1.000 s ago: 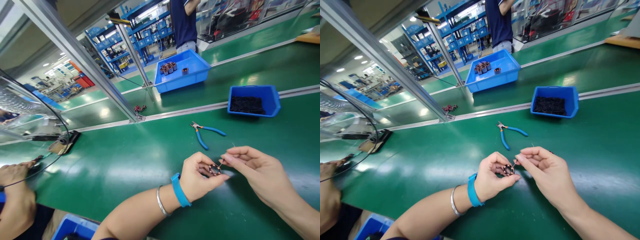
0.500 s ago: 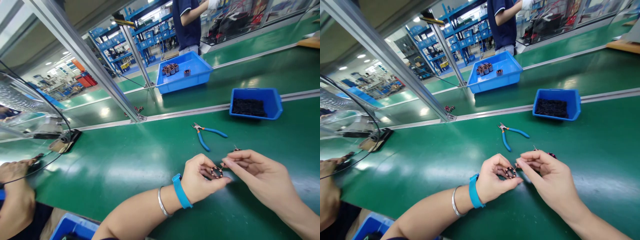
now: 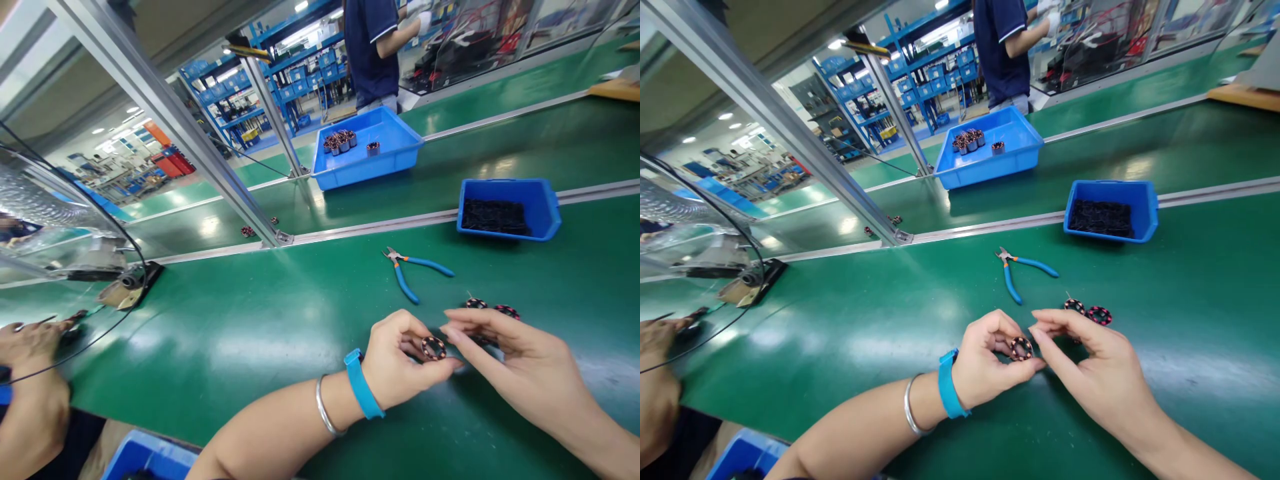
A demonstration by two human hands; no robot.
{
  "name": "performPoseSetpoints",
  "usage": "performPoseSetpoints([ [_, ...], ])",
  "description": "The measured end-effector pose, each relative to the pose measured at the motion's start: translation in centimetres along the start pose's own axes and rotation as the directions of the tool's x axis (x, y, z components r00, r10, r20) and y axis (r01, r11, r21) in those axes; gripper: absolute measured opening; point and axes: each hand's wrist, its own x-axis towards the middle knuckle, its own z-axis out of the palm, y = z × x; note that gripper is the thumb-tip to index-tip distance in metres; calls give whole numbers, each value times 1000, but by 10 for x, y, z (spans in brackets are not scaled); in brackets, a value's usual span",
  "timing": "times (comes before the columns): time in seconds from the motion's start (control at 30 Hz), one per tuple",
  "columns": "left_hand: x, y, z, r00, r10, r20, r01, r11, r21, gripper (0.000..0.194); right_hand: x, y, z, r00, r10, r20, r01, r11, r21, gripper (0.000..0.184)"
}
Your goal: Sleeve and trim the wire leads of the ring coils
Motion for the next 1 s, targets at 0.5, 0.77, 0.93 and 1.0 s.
performPoseSetpoints([
  [0.5, -1, -3, -2, 996, 75, 42, -78, 994, 71, 63, 7, 7, -29, 939, -304, 162, 315, 948, -43, 16],
  [0.77, -3, -8, -7, 992, 91, 90, -103, 984, 147, 62, 0, 24, -35, 793, -519, 318, 575, 810, -114, 28],
  [0.93, -4, -9, -8, 990, 105, 95, -124, 967, 223, 62, 1, 16, -36, 806, -471, 359, 530, 844, -82, 23],
  [1.0, -4, -9, -8, 989, 110, 102, -131, 963, 235, 62, 2, 13, -36, 797, -472, 378, 532, 844, -67, 22],
])
